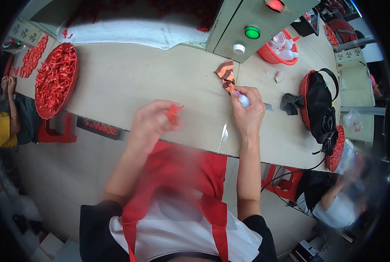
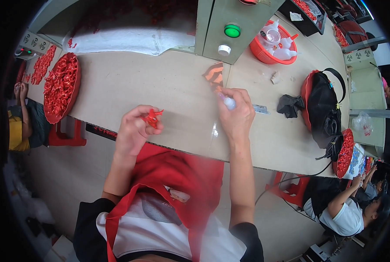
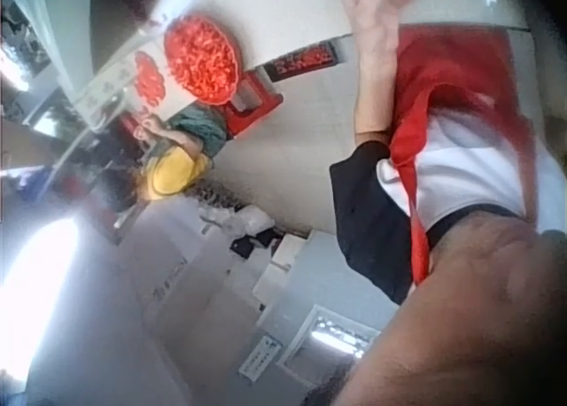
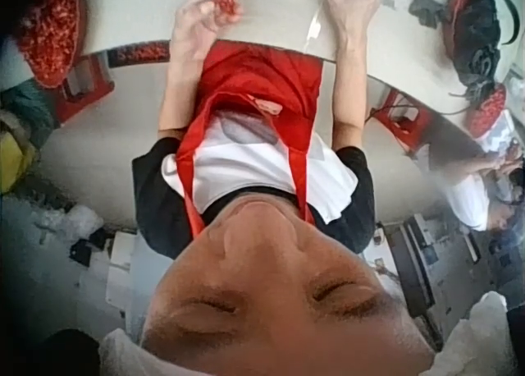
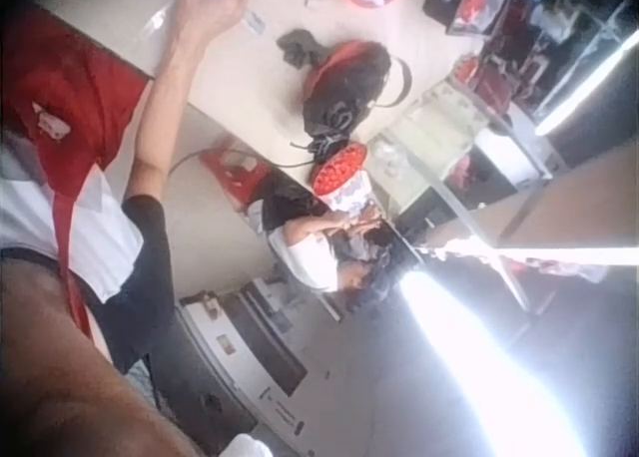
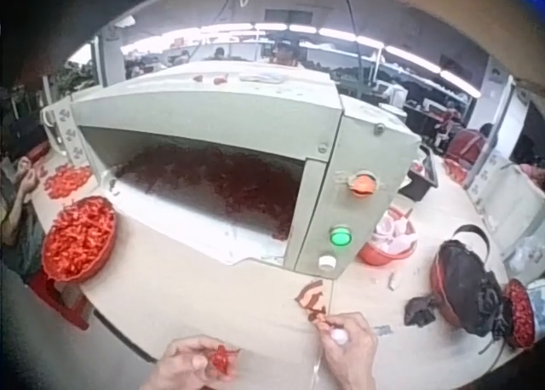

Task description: The person applies glue from a bottle to small red plastic components, then assembles them into larger toy parts by hand.

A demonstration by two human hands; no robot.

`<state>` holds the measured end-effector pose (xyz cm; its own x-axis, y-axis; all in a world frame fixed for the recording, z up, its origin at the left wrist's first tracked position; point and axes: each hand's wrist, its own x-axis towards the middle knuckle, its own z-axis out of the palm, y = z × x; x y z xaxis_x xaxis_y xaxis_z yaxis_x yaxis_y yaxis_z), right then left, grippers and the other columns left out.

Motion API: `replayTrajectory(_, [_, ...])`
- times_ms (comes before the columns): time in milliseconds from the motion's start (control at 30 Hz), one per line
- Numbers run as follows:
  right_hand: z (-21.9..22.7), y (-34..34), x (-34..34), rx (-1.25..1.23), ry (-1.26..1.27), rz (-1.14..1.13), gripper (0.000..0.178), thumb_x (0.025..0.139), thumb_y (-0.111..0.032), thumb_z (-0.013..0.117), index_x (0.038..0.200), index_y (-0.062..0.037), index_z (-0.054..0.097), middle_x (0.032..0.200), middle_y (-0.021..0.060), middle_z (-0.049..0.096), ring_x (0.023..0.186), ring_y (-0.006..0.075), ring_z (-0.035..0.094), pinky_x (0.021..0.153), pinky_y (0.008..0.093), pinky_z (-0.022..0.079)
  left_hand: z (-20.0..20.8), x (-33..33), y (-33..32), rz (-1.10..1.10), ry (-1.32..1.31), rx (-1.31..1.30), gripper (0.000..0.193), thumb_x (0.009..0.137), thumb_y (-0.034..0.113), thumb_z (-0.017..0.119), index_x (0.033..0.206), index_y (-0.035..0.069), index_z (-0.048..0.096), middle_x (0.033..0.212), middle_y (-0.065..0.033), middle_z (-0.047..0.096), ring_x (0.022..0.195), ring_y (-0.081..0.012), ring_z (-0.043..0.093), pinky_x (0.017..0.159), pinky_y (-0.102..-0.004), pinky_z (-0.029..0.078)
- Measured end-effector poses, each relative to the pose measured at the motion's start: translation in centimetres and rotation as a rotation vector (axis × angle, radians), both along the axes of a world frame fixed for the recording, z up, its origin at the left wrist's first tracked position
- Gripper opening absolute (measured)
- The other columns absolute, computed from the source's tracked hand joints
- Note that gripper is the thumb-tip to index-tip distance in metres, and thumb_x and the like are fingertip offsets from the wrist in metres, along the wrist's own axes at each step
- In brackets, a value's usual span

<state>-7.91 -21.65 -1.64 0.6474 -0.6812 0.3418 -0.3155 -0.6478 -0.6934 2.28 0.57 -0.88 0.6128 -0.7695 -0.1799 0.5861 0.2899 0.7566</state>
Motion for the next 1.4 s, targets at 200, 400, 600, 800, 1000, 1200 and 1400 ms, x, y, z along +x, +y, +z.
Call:
replayTrajectory(200, [-0.2,-0.3,-0.1,-0.003,-0.023,0.008,0.014,0.073,-0.013,0.069,0.084,-0.0043,0.066,0.084,0.0089,0.061,0.072,0.0245,0.06,0.064,0.0321,0.047,-2.2,1.3,-0.5,-0.177,0.91,-0.571,0.037,0.082,0.019,0.054,0.11,-0.004,0.047,0.101,-0.0154,0.049,0.088,-0.0255,0.058,0.078,-0.0323,0.056])
replayTrajectory(400, [-0.2,-0.2,0.0,-0.004,-0.019,0.013,0.014,0.073,-0.012,0.069,0.084,-0.0042,0.066,0.084,0.0093,0.061,0.072,0.0249,0.061,0.064,0.0322,0.047,-2.7,1.5,-0.5,-0.228,0.976,-0.664,0.037,0.084,0.02,0.053,0.115,0.001,0.047,0.107,-0.0128,0.041,0.095,-0.0229,0.05,0.087,-0.0358,0.052])
replayTrajectory(600, [-0.3,-0.1,-0.1,0.014,-0.017,0.012,0.014,0.073,-0.012,0.069,0.084,-0.0039,0.066,0.085,0.0095,0.061,0.073,0.0248,0.061,0.064,0.032,0.047,-2.1,1.2,-0.4,-0.149,0.957,-0.619,0.04,0.084,0.022,0.056,0.113,-0.003,0.045,0.104,-0.0149,0.046,0.093,-0.0281,0.057,0.081,-0.0344,0.055])
replayTrajectory(800, [-0.2,-0.1,-0.2,0.019,-0.013,0.011,0.015,0.073,-0.012,0.069,0.084,-0.0038,0.066,0.085,0.0093,0.061,0.072,0.024,0.06,0.064,0.0316,0.047,-2.4,1.2,-0.4,-0.163,1.0,-0.656,0.039,0.084,0.021,0.056,0.113,-0.002,0.045,0.105,-0.0156,0.047,0.094,-0.0286,0.057,0.082,-0.0345,0.055])
replayTrajectory(1000, [-0.1,-0.2,-0.3,0.02,-0.012,0.013,0.015,0.073,-0.012,0.069,0.084,-0.0034,0.065,0.085,0.0094,0.061,0.072,0.0239,0.06,0.064,0.0319,0.047,-2.1,1.2,-0.7,-0.144,0.995,-0.652,0.04,0.085,0.026,0.057,0.113,-0.002,0.046,0.106,-0.0162,0.047,0.095,-0.0289,0.056,0.083,-0.0353,0.055])
replayTrajectory(1200, [-0.3,0.1,0.2,0.007,-0.015,0.029,0.014,0.073,-0.011,0.068,0.084,-0.0032,0.065,0.085,0.0096,0.061,0.072,0.0246,0.06,0.064,0.0321,0.047,-2.4,1.6,-0.3,-0.145,0.994,-0.669,0.042,0.086,0.03,0.058,0.112,0.0,0.047,0.106,-0.016,0.047,0.095,-0.0289,0.056,0.083,-0.0353,0.055])
replayTrajectory(1400, [0.0,0.0,0.3,-0.02,-0.024,0.022,0.014,0.071,-0.009,0.068,0.083,-0.004,0.065,0.084,0.0096,0.061,0.073,0.0252,0.06,0.064,0.0329,0.047,-2.3,2.0,-0.4,-0.17,1.022,-0.652,0.038,0.086,0.029,0.058,0.111,0.001,0.051,0.105,-0.013,0.047,0.093,-0.0235,0.054,0.084,-0.0328,0.053])
